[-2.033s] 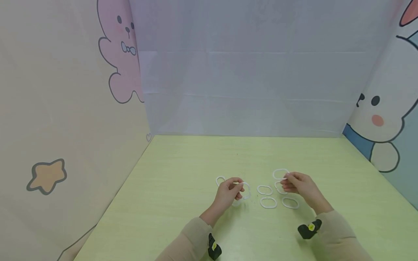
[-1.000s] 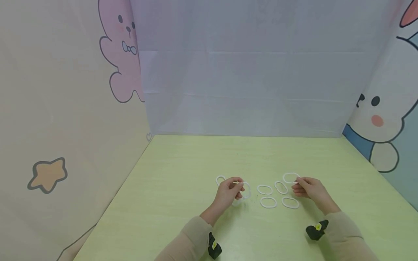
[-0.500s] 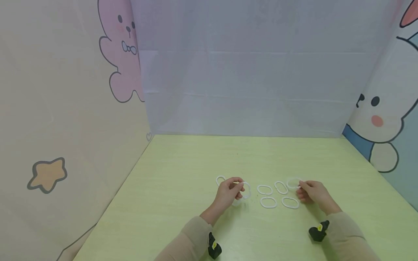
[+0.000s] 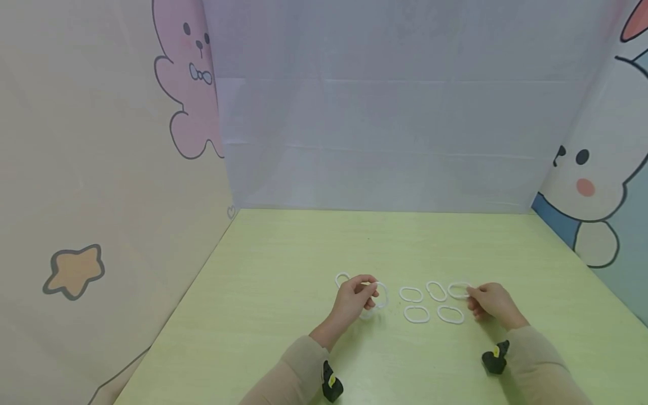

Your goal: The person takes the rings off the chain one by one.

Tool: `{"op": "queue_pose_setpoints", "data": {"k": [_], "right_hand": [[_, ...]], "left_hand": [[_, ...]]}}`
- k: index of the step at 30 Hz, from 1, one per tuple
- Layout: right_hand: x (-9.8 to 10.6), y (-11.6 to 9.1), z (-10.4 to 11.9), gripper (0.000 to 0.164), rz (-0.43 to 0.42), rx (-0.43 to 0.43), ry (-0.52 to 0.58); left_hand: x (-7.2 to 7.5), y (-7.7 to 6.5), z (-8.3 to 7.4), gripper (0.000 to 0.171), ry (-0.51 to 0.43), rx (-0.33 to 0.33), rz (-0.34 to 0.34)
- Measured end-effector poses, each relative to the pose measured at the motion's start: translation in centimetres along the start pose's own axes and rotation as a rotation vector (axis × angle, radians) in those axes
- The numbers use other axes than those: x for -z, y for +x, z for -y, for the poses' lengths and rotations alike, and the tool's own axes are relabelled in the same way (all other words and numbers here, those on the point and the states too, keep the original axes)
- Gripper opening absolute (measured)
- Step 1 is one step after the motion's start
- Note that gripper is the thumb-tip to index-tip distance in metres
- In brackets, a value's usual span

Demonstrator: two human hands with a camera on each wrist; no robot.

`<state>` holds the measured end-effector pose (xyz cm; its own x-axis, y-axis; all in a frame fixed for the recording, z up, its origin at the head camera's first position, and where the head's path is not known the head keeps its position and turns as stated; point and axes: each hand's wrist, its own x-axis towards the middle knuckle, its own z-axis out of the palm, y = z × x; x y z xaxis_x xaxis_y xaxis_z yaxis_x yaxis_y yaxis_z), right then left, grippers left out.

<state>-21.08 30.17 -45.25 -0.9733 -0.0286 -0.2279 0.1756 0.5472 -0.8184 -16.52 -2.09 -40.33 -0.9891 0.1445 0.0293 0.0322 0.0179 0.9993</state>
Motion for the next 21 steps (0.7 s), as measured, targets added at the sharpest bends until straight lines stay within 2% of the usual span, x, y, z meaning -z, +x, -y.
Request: {"op": "queue_pose_setpoints", "data": {"k": [6, 21], "right_hand": [[0.13, 0.04, -0.05, 0.03, 0.029, -0.008, -0.063], [0.11, -0.01, 0.24, 0.03, 0.038, -0.015, -0.144]], "left_hand": [[0.09, -0.04, 0.04, 0.012, -0.003, -0.001, 0.001], [0.32, -0.15, -0.13, 0.012, -0.015, 0.003, 0.005]]}}
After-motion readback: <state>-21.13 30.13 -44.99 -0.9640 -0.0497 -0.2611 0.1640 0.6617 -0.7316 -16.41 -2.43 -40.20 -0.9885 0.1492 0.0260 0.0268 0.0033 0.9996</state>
